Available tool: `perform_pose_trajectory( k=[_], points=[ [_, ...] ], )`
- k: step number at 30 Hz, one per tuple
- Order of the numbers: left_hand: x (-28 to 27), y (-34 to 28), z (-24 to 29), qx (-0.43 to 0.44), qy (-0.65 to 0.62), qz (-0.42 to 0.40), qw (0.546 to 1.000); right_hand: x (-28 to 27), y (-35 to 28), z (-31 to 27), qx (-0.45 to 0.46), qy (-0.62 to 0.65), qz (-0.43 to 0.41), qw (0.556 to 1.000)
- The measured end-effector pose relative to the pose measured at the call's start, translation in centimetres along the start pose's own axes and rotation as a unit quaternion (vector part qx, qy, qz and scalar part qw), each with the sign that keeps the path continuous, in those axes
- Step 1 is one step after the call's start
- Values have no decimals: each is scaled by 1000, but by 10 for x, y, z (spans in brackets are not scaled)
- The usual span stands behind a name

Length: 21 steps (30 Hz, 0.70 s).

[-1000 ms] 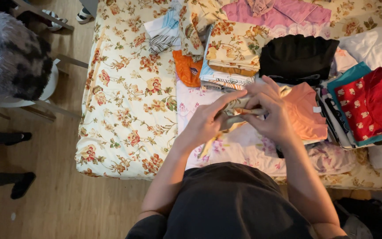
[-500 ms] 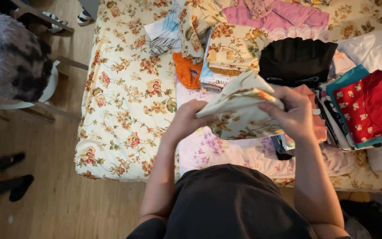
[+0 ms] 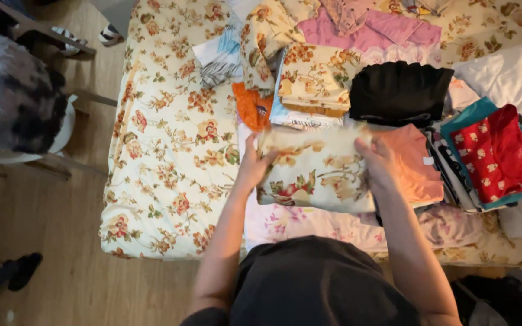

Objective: The person folds various pieces of clothing on a bed. They handle a floral-patterned cloth, a white towel, a grey t-shirt, a sports jersey, and a pink patterned garment, folding each one and placing it in a stack.

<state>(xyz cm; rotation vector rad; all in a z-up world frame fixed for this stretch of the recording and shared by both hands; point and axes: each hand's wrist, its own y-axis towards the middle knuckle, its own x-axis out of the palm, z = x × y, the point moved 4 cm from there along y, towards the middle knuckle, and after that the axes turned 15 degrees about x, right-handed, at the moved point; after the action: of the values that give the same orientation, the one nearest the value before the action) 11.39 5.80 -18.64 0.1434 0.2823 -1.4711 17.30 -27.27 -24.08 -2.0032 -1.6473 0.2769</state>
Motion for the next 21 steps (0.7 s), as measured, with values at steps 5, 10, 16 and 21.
perform_pose_trajectory(
  k=[5, 10, 16, 21],
  points=[
    [-6, 2, 81, 37, -91, 22, 995, 20, -13, -14, 12, 21, -114, 993],
    [-6, 47, 37, 42, -147, -49, 987, 27, 4, -9, 25, -42, -169, 984],
    [11, 132, 38, 132, -98, -44, 985, 37, 100, -19, -6, -85, -54, 995],
    [32, 235, 26, 220, -85, -35, 971, 60, 180, -67, -137, -94, 31, 986]
  ],
)
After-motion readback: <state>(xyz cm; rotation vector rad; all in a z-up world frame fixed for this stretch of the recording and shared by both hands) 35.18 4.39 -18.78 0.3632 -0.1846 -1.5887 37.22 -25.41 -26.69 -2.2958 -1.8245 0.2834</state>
